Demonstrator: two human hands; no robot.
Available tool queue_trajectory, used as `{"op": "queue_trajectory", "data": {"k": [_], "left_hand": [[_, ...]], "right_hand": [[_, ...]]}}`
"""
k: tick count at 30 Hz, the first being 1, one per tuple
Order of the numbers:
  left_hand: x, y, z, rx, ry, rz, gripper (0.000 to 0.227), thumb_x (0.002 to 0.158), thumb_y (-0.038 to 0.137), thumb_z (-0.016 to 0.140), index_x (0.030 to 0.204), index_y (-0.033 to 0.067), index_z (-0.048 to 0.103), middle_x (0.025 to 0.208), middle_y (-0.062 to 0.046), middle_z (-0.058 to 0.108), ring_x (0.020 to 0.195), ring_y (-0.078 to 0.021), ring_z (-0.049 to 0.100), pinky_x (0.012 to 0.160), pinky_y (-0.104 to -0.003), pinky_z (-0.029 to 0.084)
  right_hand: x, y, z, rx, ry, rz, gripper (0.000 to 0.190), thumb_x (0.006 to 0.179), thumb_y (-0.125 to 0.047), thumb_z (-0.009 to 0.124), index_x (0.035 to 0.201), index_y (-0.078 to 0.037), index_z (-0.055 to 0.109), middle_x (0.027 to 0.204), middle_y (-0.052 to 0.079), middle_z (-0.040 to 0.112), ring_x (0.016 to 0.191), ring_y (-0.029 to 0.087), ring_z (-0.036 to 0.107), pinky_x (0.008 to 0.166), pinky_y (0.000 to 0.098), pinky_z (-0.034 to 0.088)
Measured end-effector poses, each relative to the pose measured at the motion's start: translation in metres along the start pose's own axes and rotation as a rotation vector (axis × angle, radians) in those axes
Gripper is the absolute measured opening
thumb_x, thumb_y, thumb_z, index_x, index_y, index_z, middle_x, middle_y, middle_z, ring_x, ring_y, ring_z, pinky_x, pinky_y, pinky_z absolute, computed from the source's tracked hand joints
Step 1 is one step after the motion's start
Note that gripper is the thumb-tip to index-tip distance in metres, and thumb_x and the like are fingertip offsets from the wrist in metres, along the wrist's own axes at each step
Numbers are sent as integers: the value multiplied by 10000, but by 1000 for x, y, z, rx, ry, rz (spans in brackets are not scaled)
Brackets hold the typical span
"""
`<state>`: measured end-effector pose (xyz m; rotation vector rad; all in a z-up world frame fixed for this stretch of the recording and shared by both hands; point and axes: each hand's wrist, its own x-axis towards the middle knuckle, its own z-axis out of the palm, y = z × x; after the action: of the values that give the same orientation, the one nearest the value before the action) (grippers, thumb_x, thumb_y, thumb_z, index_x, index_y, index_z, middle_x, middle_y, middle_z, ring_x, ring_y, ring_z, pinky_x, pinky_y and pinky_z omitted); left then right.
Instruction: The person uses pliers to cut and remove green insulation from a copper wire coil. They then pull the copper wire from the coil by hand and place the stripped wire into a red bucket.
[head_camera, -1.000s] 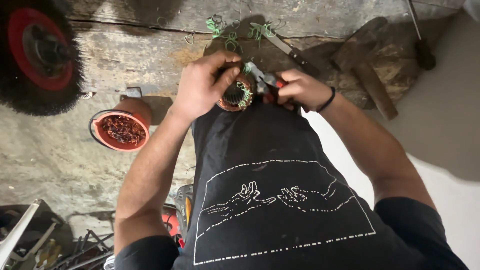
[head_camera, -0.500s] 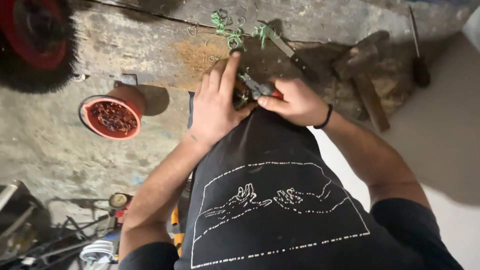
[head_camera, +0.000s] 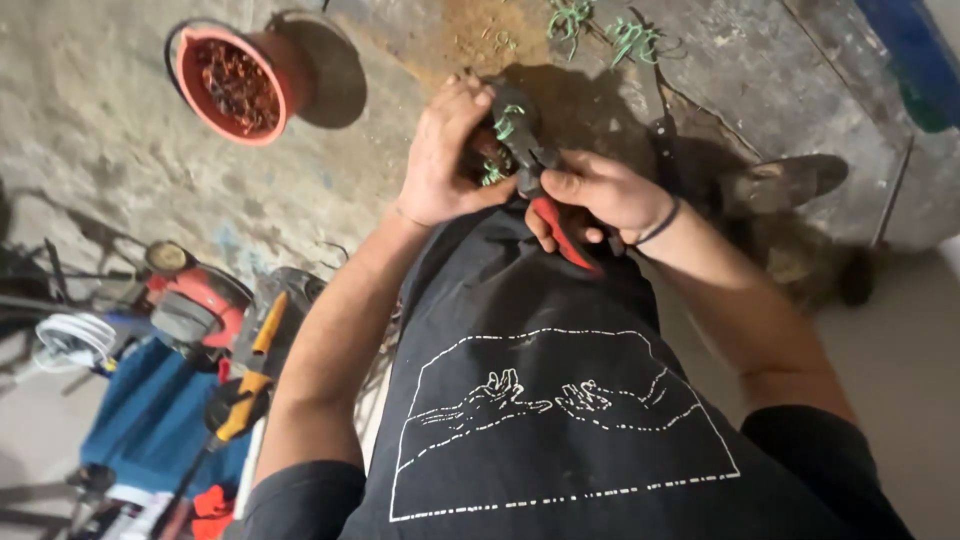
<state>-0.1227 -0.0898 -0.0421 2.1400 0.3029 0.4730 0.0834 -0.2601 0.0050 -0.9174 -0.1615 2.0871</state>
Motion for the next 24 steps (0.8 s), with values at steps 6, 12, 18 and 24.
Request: {"op": "queue_trajectory", "data": {"k": [6, 12, 18, 24], "left_hand": [[7, 5, 0, 20, 62, -1, 880, 820, 278, 971, 1480, 31, 444, 1472, -192, 550, 1441, -414, 492, 1267, -581, 368], [22, 4, 1, 47, 70, 132, 732, 862, 265, 916, 1415, 27, 499, 1402, -209, 566, 1362, -418, 554, 1221, -561, 422], [30, 9, 3, 73, 129, 151, 672, 878, 332, 859, 1359, 0, 529, 1339, -225, 573, 1289, -440, 577, 1133, -518, 478], [40, 15, -4, 58, 83, 176, 620, 874, 302, 825, 1329, -15, 546, 1312, -213, 579, 1253, -440, 588, 1110, -519, 492]], "right_hand": [[3, 31, -11, 180, -20, -59, 511, 1040, -495, 555, 1242, -25, 568, 847, 97, 691, 679, 178, 697, 421, 213, 397], [16, 83, -19, 747, -523, -233, 459, 1053, -494, 644, 1206, -86, 500, 742, 5, 633, 601, 134, 615, 537, 265, 429], [22, 69, -9, 776, -437, -347, 467, 1024, -522, 630, 1191, -123, 452, 798, -7, 633, 641, 145, 627, 520, 263, 449], [12, 82, -24, 702, -221, -399, 477, 1022, -528, 611, 1256, -140, 460, 848, 46, 629, 685, 188, 642, 448, 253, 416]]}}
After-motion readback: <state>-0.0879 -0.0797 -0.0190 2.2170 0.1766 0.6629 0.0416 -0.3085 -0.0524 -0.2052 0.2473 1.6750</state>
